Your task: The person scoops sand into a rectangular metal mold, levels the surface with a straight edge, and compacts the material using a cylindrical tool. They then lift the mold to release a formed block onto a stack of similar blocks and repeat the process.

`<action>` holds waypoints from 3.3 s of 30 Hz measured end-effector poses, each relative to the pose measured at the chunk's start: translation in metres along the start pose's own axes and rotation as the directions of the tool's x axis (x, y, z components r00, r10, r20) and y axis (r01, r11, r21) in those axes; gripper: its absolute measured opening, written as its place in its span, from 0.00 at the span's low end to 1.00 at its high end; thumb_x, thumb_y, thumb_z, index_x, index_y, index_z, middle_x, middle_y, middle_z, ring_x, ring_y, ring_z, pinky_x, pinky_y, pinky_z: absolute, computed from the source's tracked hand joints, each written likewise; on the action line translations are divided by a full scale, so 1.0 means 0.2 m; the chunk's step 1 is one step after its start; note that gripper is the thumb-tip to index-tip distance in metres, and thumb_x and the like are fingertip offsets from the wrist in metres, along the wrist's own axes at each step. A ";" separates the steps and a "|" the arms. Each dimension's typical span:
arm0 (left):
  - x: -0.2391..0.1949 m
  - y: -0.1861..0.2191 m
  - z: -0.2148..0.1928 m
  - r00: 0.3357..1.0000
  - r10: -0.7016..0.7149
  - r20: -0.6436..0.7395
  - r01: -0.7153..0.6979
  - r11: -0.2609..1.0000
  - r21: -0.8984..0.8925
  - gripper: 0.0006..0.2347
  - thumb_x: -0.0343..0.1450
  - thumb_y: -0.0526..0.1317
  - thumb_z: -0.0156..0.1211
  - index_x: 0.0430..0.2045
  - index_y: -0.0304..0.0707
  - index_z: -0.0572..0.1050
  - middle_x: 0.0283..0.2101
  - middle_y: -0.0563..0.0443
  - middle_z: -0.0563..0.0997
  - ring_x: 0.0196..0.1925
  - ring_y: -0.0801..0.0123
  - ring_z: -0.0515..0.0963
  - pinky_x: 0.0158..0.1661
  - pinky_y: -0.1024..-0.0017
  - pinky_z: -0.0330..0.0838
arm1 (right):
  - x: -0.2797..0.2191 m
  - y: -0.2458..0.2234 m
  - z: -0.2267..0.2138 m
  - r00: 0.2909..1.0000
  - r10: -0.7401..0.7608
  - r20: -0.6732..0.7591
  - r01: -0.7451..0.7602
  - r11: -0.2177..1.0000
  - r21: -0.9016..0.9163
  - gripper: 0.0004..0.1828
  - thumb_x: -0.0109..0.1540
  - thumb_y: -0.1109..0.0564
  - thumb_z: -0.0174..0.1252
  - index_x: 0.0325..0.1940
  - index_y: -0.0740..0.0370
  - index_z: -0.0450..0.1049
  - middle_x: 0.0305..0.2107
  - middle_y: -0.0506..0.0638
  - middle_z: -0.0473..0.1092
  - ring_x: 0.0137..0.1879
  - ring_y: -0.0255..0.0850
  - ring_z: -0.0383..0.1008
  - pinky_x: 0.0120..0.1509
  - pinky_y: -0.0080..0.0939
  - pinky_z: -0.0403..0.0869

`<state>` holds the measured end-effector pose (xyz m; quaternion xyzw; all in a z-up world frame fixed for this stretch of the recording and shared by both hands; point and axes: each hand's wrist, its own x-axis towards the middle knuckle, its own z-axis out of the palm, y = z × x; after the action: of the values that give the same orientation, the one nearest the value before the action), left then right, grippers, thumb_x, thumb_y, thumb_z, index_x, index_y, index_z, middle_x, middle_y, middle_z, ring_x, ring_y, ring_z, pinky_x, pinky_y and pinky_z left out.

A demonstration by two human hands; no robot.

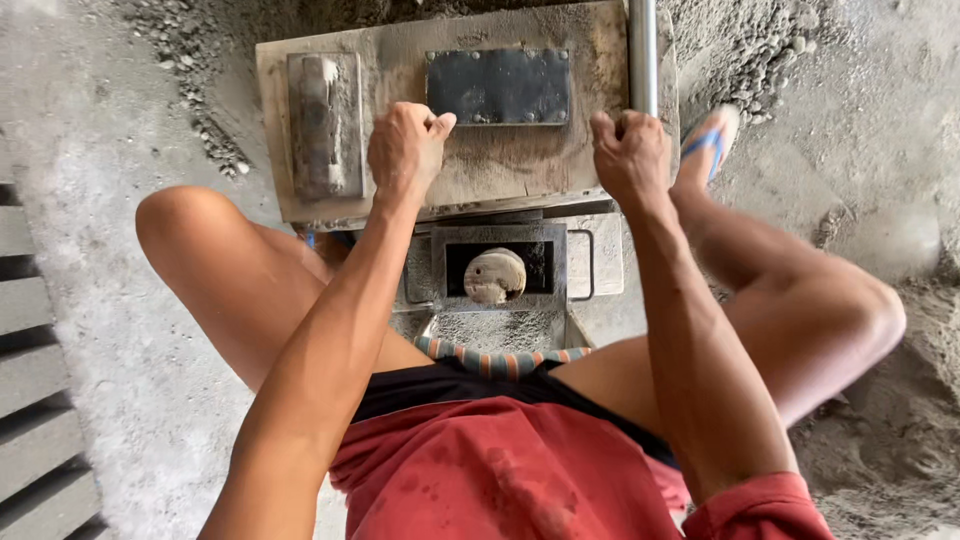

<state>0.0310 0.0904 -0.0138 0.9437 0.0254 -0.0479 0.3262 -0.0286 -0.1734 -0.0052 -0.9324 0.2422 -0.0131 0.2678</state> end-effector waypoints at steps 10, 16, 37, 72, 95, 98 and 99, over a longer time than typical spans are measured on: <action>-0.36 -0.17 -0.04 0.523 -0.310 0.794 0.324 0.934 0.152 0.09 0.65 0.39 0.52 0.21 0.35 0.80 0.24 0.44 0.81 0.31 0.57 0.80 0.40 0.66 0.69 | -0.13 0.05 -0.13 0.426 0.305 0.852 -0.252 0.944 -0.212 0.15 0.57 0.57 0.54 0.42 0.72 0.72 0.33 0.65 0.73 0.36 0.52 0.76 0.42 0.50 0.75; -0.39 -0.50 0.19 0.386 -0.510 0.769 0.303 0.857 0.416 0.24 0.69 0.47 0.37 0.44 0.17 0.68 0.50 0.27 0.71 0.56 0.44 0.69 0.56 0.55 0.62 | -0.21 0.61 0.30 0.484 0.473 0.736 -0.337 0.877 -0.342 0.32 0.54 0.56 0.57 0.60 0.68 0.61 0.45 0.70 0.67 0.51 0.60 0.69 0.52 0.57 0.70; -0.28 -0.04 -0.43 0.696 -0.555 0.457 0.694 0.682 -0.230 0.17 0.74 0.45 0.35 0.40 0.25 0.64 0.37 0.32 0.67 0.37 0.50 0.70 0.37 0.57 0.68 | -0.13 -0.11 -0.42 0.784 0.376 0.494 -0.609 0.622 0.492 0.18 0.69 0.50 0.35 0.28 0.59 0.57 0.16 0.41 0.48 0.17 0.29 0.44 0.17 0.28 0.47; 1.63 0.36 -0.01 0.933 -0.034 0.359 0.015 0.998 0.056 0.09 0.66 0.42 0.49 0.32 0.40 0.74 0.32 0.36 0.79 0.36 0.44 0.79 0.38 0.52 0.73 | 1.62 -0.52 0.07 0.987 -0.102 0.122 0.103 0.995 -0.006 0.10 0.58 0.50 0.49 0.40 0.55 0.67 0.24 0.60 0.73 0.33 0.63 0.74 0.38 0.67 0.72; 1.38 -0.24 0.21 0.927 -0.055 0.372 0.086 0.994 -0.067 0.16 0.72 0.43 0.43 0.19 0.26 0.66 0.19 0.27 0.73 0.21 0.38 0.75 0.18 0.57 0.65 | 1.51 -0.44 0.44 0.960 0.139 0.245 -0.138 0.990 -0.020 0.19 0.66 0.46 0.39 0.31 0.63 0.64 0.25 0.70 0.67 0.38 0.68 0.70 0.42 0.67 0.65; 1.39 -0.09 0.26 0.944 -0.040 0.326 0.106 0.977 -0.185 0.15 0.70 0.42 0.47 0.16 0.28 0.65 0.19 0.27 0.72 0.27 0.37 0.75 0.21 0.50 0.53 | 1.46 -0.58 0.53 0.924 0.224 0.309 -0.253 0.966 0.058 0.20 0.64 0.46 0.40 0.29 0.65 0.68 0.25 0.67 0.69 0.39 0.67 0.69 0.42 0.64 0.66; 1.40 -0.10 0.31 0.941 -0.054 0.334 0.120 0.976 -0.181 0.15 0.70 0.42 0.47 0.16 0.28 0.65 0.19 0.27 0.72 0.27 0.37 0.75 0.21 0.50 0.53 | 1.47 -0.53 0.60 0.919 0.228 0.321 -0.257 0.965 0.050 0.20 0.64 0.46 0.40 0.29 0.65 0.68 0.25 0.67 0.69 0.39 0.67 0.69 0.42 0.64 0.66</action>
<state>0.3030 0.0721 -0.1044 0.8833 0.0175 -0.2152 0.4162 0.2968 -0.1706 -0.0843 -0.8722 0.3095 0.1571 0.3447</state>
